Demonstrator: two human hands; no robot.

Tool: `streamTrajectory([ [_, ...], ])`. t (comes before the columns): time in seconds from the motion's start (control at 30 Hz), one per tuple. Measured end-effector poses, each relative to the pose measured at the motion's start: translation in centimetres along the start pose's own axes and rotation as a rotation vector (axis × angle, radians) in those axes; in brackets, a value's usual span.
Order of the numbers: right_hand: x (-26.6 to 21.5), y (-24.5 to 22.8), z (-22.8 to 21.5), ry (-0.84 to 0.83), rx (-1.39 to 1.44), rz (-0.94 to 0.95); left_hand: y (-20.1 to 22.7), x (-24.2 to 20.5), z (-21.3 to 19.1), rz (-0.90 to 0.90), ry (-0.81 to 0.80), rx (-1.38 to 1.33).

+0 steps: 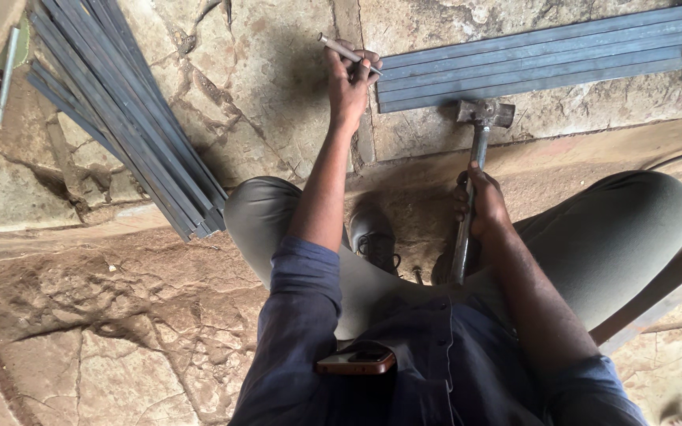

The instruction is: The person sits on a tiled floor and uses a hammer and a metal punch to mark or indent a stack of metal rods. They repeatedly align the rods, position the punch, strike it with the hammer, and then move the processed rods to a separate pile.

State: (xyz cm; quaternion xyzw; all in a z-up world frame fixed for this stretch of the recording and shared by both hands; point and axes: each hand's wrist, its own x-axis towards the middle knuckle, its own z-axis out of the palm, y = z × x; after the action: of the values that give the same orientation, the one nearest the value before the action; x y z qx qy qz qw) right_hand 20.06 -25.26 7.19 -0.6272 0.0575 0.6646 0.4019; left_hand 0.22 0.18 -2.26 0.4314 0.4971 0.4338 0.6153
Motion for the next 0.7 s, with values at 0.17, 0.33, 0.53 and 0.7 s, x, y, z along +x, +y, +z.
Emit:
streamTrajectory([
  [0.17, -0.37, -0.22, 0.23, 0.002, -0.038, -0.015, 0.35, -0.05, 0.04, -0.008, 0.003, 0.044],
  [0.33, -0.59, -0.27, 0.36, 0.008, -0.041, -0.014, 0.38, 0.06, -0.03, -0.014, 0.003, 0.027],
  [0.53, -0.39, -0.15, 0.25, -0.007, -0.029, -0.020, 0.52, -0.03, 0.09, 0.018, -0.009, 0.064],
  [0.7, -0.44, -0.19, 0.25, 0.001, -0.050, -0.027, 0.90, -0.08, 0.21, -0.007, -0.006, 0.057],
])
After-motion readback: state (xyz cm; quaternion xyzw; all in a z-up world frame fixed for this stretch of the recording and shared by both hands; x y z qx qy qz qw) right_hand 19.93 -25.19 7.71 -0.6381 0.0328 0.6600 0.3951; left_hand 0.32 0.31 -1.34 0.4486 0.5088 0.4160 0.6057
